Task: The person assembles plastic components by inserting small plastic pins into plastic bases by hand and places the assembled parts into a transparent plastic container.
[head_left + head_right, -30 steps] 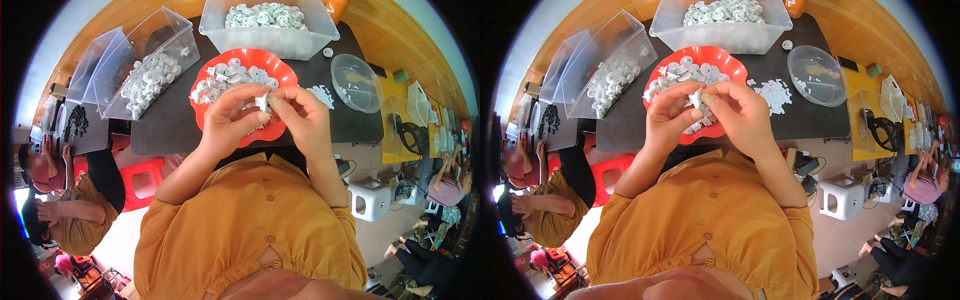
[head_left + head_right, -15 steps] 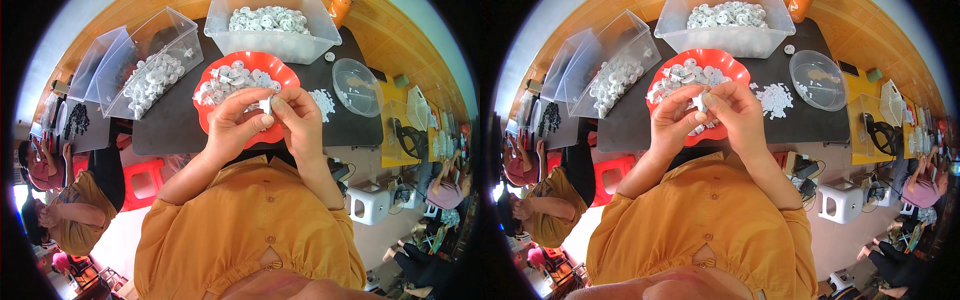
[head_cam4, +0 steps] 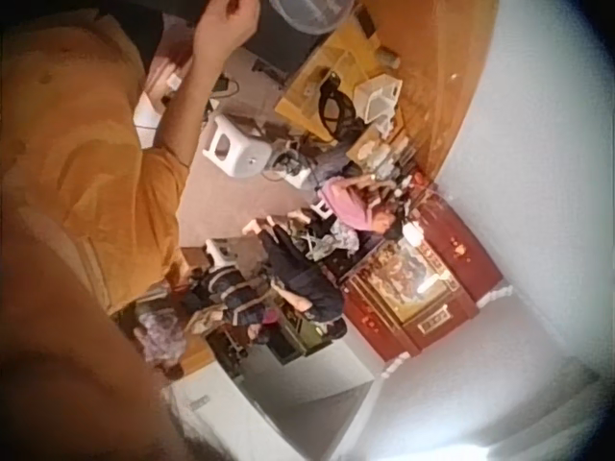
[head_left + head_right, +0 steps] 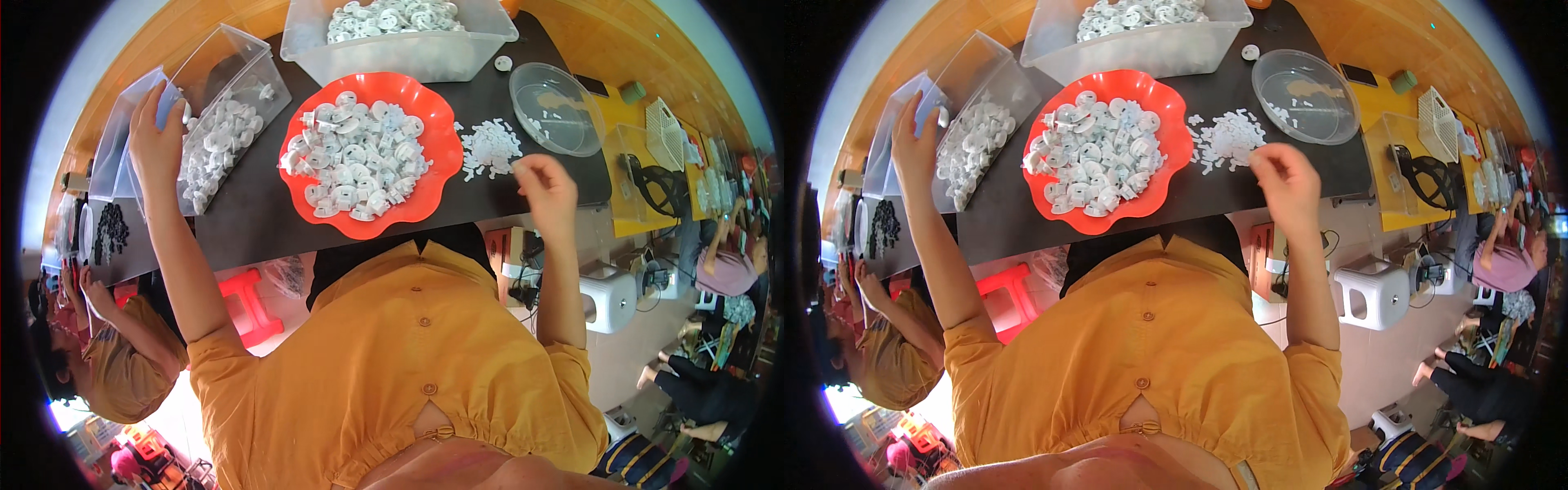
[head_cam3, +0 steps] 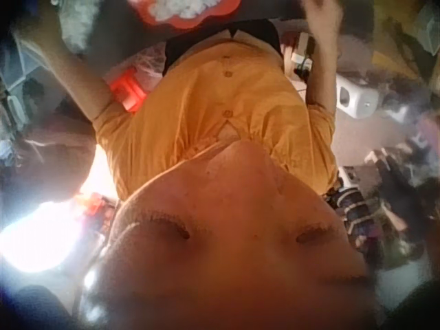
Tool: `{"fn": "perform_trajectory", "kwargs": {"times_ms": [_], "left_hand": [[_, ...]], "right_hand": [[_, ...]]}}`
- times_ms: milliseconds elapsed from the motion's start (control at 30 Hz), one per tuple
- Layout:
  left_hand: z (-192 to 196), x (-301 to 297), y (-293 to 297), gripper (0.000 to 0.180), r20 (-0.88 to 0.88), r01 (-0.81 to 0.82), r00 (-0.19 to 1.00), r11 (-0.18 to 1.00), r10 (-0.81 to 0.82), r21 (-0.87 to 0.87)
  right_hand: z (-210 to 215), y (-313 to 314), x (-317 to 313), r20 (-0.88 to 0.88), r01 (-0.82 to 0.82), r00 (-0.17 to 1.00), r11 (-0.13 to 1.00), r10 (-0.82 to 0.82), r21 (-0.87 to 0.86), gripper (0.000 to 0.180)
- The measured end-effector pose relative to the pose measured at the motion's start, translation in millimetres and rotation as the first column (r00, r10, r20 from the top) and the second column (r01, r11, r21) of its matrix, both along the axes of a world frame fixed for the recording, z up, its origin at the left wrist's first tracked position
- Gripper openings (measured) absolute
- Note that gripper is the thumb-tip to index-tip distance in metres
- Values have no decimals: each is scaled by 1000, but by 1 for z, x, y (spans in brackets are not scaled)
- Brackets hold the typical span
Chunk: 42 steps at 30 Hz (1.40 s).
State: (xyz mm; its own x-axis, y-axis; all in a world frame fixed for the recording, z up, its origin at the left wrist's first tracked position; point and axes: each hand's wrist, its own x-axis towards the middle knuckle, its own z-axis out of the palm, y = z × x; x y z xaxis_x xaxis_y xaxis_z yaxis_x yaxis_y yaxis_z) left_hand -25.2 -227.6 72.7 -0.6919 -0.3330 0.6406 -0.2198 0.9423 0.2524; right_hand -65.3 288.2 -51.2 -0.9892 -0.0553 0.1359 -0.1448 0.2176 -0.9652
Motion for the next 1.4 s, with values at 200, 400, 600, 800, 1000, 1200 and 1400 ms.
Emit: {"fn": "perform_trajectory", "kwargs": {"times_ms": [200,400,600,800,1000,1200,1400], "left_hand": [[-22,-1,129,26,-60,553,832,819,-551,151],[-46,-4,193,18,142,757,583,599,-800,261],[-73,-44,217,19,451,810,400,538,-798,233],[-71,-55,214,25,522,765,340,553,-782,329],[-47,-26,207,33,-299,95,560,-299,-773,950],[-56,5,209,37,-573,29,565,-680,-594,733],[-53,21,213,33,-560,159,713,-681,-422,715]], "right_hand": [[-1,1,17,-466,40,822,784,327,619,22],[0,20,30,-471,-73,702,712,534,698,34],[-19,26,30,-580,-79,620,777,529,624,25],[-25,15,32,-510,-139,807,935,297,326,15],[19,-53,30,-200,-222,968,890,153,-399,17],[45,-114,23,-240,-365,930,779,279,-510,12],[44,-132,16,-364,-375,903,835,230,-403,12]]}}
